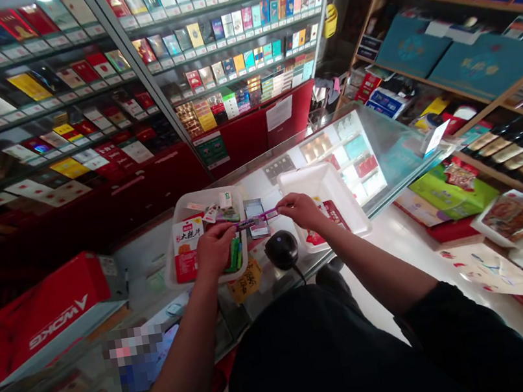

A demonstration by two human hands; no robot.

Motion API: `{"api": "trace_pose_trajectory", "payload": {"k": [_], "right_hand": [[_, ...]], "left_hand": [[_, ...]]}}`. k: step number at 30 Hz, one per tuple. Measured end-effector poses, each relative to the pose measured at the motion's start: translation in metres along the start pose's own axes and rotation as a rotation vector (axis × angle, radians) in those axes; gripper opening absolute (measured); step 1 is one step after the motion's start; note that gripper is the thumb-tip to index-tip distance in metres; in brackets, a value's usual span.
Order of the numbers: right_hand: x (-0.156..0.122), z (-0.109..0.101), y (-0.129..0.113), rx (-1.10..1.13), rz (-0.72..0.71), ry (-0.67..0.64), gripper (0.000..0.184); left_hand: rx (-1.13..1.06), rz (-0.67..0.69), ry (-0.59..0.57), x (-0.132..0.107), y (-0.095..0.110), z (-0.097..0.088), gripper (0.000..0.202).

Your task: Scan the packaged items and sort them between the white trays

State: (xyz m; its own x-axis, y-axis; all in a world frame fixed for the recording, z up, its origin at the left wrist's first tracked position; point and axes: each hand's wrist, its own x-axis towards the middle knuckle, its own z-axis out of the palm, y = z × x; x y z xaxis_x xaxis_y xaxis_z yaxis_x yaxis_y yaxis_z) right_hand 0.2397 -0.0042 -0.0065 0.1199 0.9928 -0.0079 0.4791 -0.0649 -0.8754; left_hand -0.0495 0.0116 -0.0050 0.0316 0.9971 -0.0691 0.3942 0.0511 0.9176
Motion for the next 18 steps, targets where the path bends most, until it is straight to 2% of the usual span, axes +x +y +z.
{"api": "trace_pose_trajectory", "payload": {"k": [6, 9, 14, 18], "right_hand": [[0.014, 0.01, 0.017, -0.072, -0.127, -0.057, 0.011], [0.015, 0.014, 0.024, -0.161, -0.191, -0.099, 0.014], [0.018, 0.024, 0.033, -0.25, -0.289, -0.145, 0.018], [0.023, 0.033, 0.036, -0.277, -0.348, -0.173, 0.015]], "left_hand": [[0.088, 0.237, 0.061, 0.013, -0.012, -0.001, 0.015], [0.154, 0.313, 0.038, 0.013, -0.02, -0.003, 0.009], [0.243, 0.353, 0.004, 0.007, -0.039, -0.009, 0.009], [0.274, 0.352, 0.0, 0.001, -0.048, -0.012, 0.011]]}}
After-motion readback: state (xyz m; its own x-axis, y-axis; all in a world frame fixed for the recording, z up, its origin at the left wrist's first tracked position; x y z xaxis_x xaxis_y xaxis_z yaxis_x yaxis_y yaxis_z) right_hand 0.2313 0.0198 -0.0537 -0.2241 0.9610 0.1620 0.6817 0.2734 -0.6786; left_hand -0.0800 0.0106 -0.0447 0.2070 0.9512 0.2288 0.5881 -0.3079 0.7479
